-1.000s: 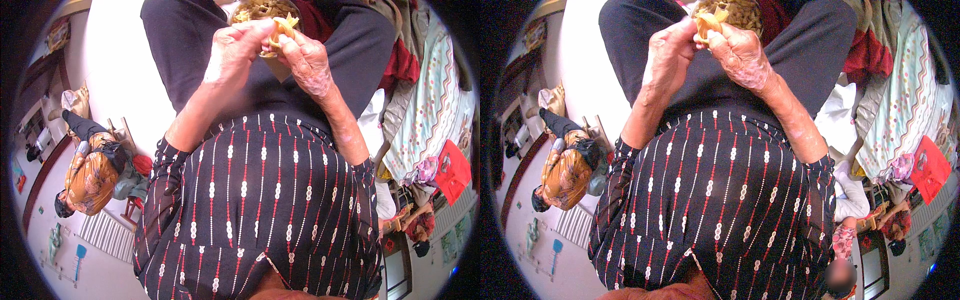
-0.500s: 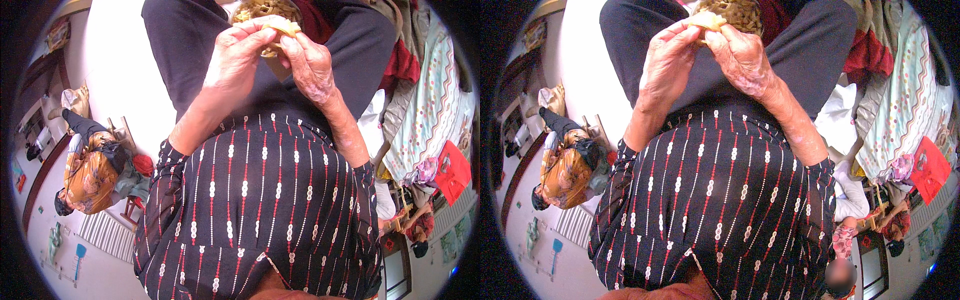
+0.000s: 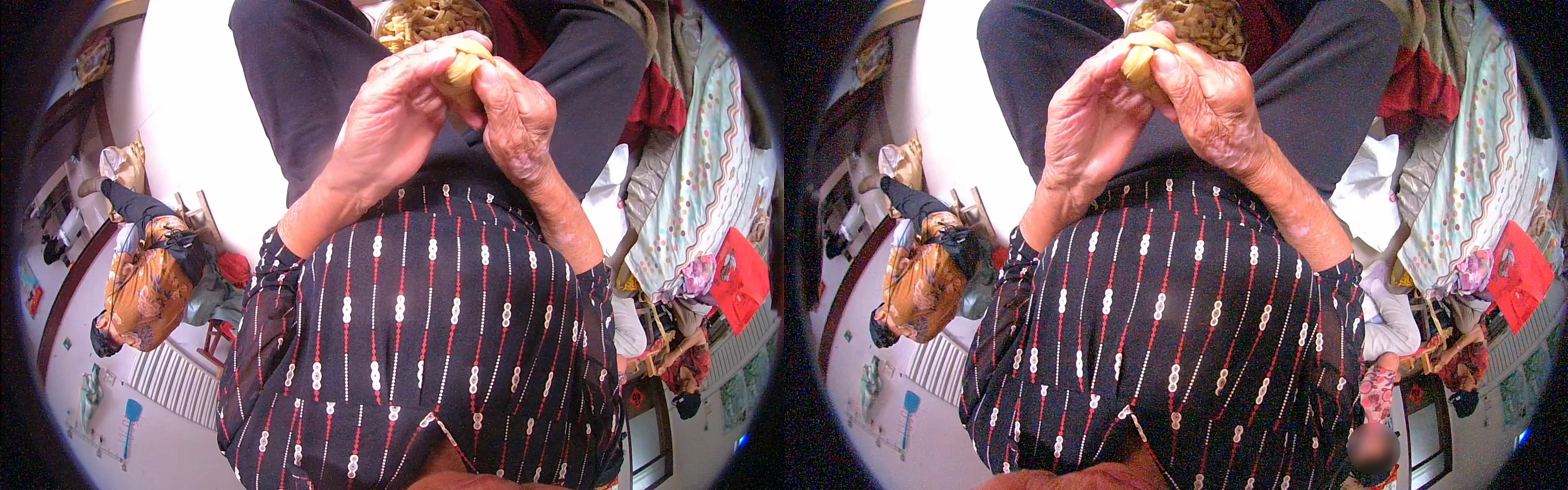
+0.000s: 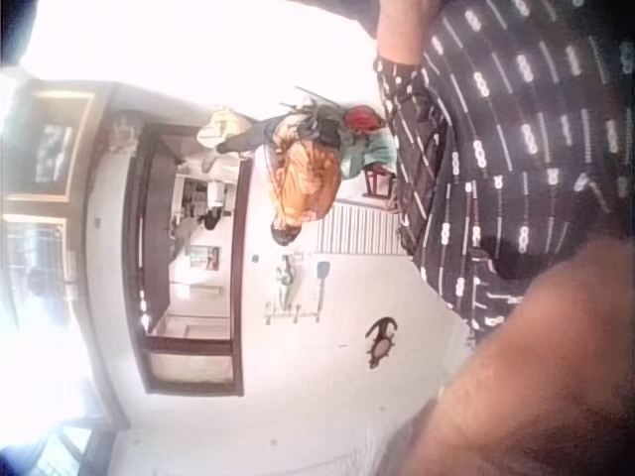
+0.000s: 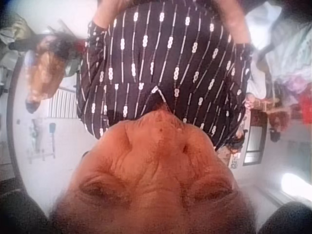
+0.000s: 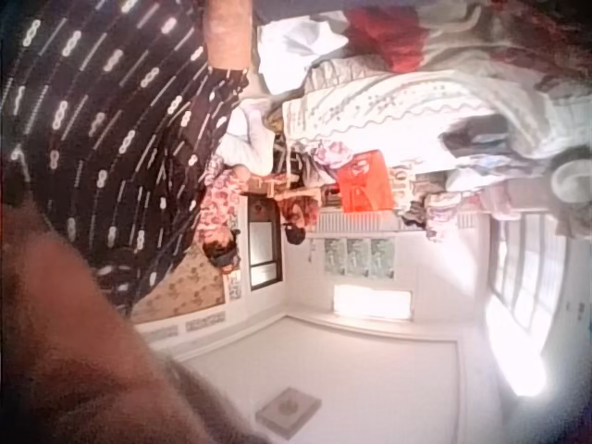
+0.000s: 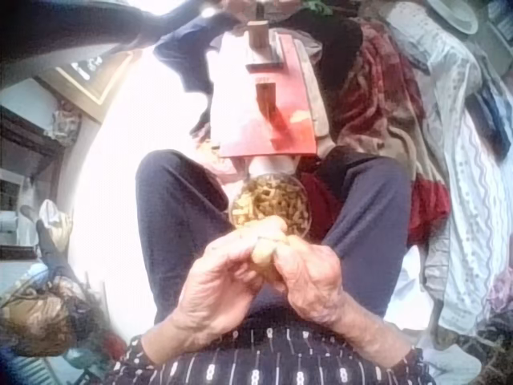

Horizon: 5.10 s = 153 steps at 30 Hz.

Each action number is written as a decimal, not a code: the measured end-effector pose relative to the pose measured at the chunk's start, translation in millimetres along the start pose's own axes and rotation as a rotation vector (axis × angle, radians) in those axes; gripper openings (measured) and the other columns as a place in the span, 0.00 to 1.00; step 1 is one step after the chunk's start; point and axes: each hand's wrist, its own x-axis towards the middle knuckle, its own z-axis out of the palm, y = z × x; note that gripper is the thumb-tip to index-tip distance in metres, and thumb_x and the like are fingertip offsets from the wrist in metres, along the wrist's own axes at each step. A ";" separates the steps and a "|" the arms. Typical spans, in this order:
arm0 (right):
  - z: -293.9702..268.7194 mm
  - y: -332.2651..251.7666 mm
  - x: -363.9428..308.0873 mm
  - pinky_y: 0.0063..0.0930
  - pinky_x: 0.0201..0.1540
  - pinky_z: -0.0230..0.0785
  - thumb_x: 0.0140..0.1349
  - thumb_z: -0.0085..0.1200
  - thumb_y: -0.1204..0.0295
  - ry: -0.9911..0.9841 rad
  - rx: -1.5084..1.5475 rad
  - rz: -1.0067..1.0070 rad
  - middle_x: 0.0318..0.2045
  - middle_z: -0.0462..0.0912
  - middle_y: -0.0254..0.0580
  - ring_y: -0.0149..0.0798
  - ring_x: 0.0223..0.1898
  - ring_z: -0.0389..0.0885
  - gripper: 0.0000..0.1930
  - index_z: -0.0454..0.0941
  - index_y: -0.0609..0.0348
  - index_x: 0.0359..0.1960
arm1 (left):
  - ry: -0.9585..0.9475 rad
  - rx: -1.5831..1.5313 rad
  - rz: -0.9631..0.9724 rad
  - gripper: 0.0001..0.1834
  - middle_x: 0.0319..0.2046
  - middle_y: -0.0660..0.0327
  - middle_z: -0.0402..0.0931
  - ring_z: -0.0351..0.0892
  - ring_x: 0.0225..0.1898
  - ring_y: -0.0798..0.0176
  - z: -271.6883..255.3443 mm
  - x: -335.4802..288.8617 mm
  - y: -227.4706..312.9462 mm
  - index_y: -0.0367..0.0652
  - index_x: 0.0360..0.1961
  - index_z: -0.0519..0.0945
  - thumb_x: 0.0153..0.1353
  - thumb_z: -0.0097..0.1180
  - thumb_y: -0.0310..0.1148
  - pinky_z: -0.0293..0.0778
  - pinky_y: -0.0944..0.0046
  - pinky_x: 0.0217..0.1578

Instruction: The person knots yellow strips of food by hand, places them in a bowl, and takes more from a plastic bag.

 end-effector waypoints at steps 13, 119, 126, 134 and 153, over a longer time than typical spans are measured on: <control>-9.1 18.4 5.8 0.33 0.20 0.67 0.53 0.54 0.74 0.041 -0.577 -0.499 0.24 0.76 0.46 0.43 0.21 0.77 0.11 0.72 0.67 0.36 | 0.002 0.565 0.240 0.10 0.38 0.60 0.76 0.75 0.39 0.71 -12.9 4.8 1.3 0.35 0.39 0.73 0.55 0.56 0.24 0.70 0.71 0.42; -70.1 88.0 172.2 0.21 0.23 0.58 0.61 0.50 0.70 -0.348 -0.072 -0.006 0.17 0.70 0.25 0.22 0.21 0.64 0.11 0.77 0.64 0.26 | -0.184 1.383 0.383 0.12 0.19 0.71 0.69 0.63 0.22 0.77 -49.2 170.0 114.0 0.39 0.30 0.79 0.60 0.55 0.39 0.60 0.74 0.22; -79.1 81.3 169.5 0.21 0.20 0.54 0.61 0.51 0.70 -0.326 -0.131 -0.021 0.14 0.67 0.24 0.21 0.18 0.62 0.11 0.77 0.63 0.24 | -0.120 1.311 0.401 0.13 0.19 0.70 0.70 0.64 0.22 0.76 -49.2 178.1 102.3 0.39 0.29 0.78 0.59 0.55 0.39 0.62 0.74 0.23; -74.0 95.4 148.8 0.18 0.21 0.51 0.61 0.50 0.73 -0.246 -0.032 0.043 0.15 0.66 0.23 0.20 0.19 0.59 0.10 0.78 0.63 0.24 | 0.083 1.699 0.382 0.12 0.19 0.61 0.71 0.67 0.21 0.71 -53.5 159.3 97.9 0.35 0.28 0.77 0.61 0.50 0.35 0.66 0.67 0.21; -86.2 69.0 78.5 0.12 0.21 0.49 0.63 0.50 0.75 -0.071 0.074 0.280 0.19 0.66 0.19 0.16 0.20 0.60 0.07 0.80 0.62 0.35 | -0.470 2.083 -0.134 0.27 0.30 0.46 0.76 0.76 0.36 0.48 -145.9 177.9 -24.5 0.41 0.56 0.66 0.63 0.40 0.49 0.70 0.54 0.40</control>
